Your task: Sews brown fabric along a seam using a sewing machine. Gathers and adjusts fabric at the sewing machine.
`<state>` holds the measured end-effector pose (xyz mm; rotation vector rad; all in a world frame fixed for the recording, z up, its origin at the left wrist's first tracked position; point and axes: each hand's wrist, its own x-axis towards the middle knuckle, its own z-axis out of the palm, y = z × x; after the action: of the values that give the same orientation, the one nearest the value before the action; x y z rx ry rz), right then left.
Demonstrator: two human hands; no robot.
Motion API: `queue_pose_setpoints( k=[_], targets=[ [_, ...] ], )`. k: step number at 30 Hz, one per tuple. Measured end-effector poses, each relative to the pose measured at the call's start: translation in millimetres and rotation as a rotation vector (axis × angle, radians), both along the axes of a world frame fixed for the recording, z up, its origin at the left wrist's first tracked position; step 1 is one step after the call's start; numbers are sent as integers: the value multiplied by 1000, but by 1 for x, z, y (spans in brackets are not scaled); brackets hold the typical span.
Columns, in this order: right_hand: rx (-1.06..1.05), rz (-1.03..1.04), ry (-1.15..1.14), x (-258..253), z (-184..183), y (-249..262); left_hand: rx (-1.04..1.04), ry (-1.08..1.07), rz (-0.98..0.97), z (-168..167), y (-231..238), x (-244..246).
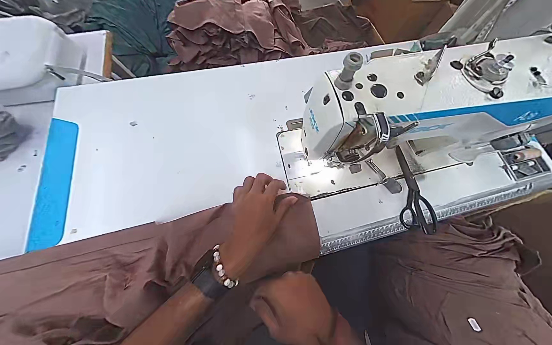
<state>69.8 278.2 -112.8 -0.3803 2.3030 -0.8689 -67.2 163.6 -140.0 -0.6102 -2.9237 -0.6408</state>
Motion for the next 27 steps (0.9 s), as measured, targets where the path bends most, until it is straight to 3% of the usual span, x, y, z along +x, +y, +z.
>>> queue_pose_setpoints(
  k=[3,5,11,18,27],
  targets=[
    [-26,-595,620,-22,5,28,68,-36,-33,-10,4,-9],
    [40,-745,729,-49,-4,52,105,-52,-78,-10,0,-7],
    [-100,-821,603,-76,-28,72,220,-143,-119,-1,0,-5],
    [-214,-917,642,-73,-31,71,283,-213,-154,7,17,-2],
    [-255,-1049,747,-74,-25,72,425,-91,-128,16,31,3]
  ],
)
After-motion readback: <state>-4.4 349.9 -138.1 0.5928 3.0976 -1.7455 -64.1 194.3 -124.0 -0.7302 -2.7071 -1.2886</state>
